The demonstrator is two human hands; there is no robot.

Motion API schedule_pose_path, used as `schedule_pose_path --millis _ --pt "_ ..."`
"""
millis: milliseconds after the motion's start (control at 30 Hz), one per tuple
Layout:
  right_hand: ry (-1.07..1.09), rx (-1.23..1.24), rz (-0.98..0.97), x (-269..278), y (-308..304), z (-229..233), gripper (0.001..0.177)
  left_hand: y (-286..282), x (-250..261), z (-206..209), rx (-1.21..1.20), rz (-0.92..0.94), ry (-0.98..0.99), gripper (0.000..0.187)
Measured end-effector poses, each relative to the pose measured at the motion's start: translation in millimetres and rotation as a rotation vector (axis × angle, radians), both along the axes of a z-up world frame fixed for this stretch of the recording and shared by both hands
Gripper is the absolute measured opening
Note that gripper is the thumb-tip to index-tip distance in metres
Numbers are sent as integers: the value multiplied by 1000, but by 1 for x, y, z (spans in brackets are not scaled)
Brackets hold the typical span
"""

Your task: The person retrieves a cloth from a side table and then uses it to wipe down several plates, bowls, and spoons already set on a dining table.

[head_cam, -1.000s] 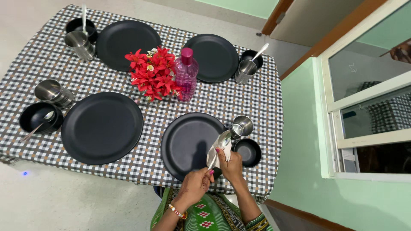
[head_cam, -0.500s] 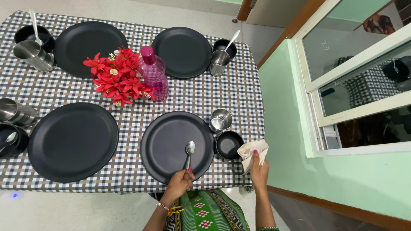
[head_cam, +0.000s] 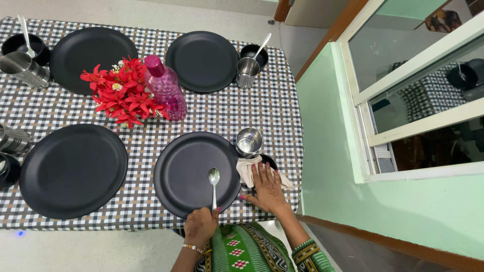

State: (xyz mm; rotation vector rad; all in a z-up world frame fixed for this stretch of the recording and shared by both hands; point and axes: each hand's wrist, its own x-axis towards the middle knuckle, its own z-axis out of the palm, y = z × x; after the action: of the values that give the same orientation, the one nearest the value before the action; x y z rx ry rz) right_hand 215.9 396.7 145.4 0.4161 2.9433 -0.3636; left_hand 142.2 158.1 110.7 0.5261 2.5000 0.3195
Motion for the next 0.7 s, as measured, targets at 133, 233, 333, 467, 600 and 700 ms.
schedule_pose_path --millis 133,233,333,467,600,700 --pt "35 17 81 -12 2 -24 75 8 0 28 20 73 -7 59" --pt "27 -171 -24 -6 0 -30 39 19 0 44 152 97 -55 55" --pt "188 -584 -233 -2 -22 -12 24 34 -2 49 393 295 -265 60" --pt "314 -1285 -561 -4 -69 13 25 41 -7 48 1078 657 -632 90" --pt "426 -1346 -35 2 -102 33 47 35 -19 60 1663 458 -516 82" --pt "369 -863 468 2 -82 40 70 20 -30 70 1704 725 -1060 68"
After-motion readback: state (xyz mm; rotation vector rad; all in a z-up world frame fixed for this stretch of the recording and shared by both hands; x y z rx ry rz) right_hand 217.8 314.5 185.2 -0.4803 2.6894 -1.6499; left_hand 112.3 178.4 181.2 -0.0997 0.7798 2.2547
